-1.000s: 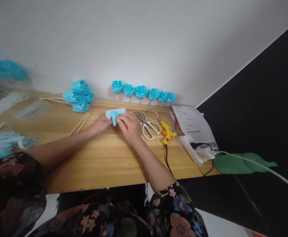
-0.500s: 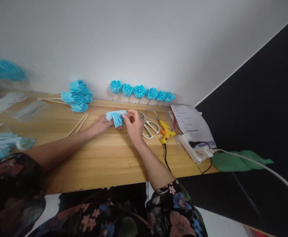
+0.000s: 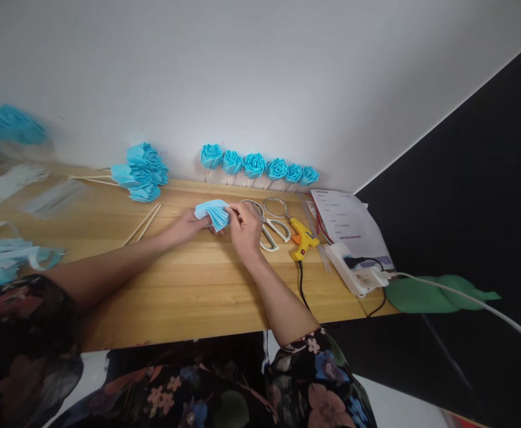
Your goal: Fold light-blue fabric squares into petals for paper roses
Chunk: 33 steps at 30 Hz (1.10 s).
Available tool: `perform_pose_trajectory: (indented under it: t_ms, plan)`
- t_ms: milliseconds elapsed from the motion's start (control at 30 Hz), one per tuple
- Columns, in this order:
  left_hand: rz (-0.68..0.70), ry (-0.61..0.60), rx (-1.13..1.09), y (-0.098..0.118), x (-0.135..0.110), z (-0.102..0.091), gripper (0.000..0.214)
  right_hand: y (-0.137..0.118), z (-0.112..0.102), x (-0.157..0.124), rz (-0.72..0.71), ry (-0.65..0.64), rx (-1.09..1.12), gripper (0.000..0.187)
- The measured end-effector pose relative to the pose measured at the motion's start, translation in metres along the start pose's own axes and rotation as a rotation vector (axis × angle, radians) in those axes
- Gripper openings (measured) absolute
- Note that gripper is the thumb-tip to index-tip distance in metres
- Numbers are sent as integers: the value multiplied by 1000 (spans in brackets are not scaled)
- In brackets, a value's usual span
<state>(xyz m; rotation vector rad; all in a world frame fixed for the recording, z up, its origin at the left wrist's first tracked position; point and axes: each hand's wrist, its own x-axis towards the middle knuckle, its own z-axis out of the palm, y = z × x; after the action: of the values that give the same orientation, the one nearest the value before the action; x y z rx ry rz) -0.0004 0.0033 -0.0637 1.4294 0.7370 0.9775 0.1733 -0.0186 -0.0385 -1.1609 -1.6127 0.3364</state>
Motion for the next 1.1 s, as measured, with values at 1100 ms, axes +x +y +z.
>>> perform_pose_trajectory:
  t_ms: [1100]
  plan:
    - [-4, 25, -147, -9, 3, 2, 45, -6, 5, -1, 129, 48, 132, 17]
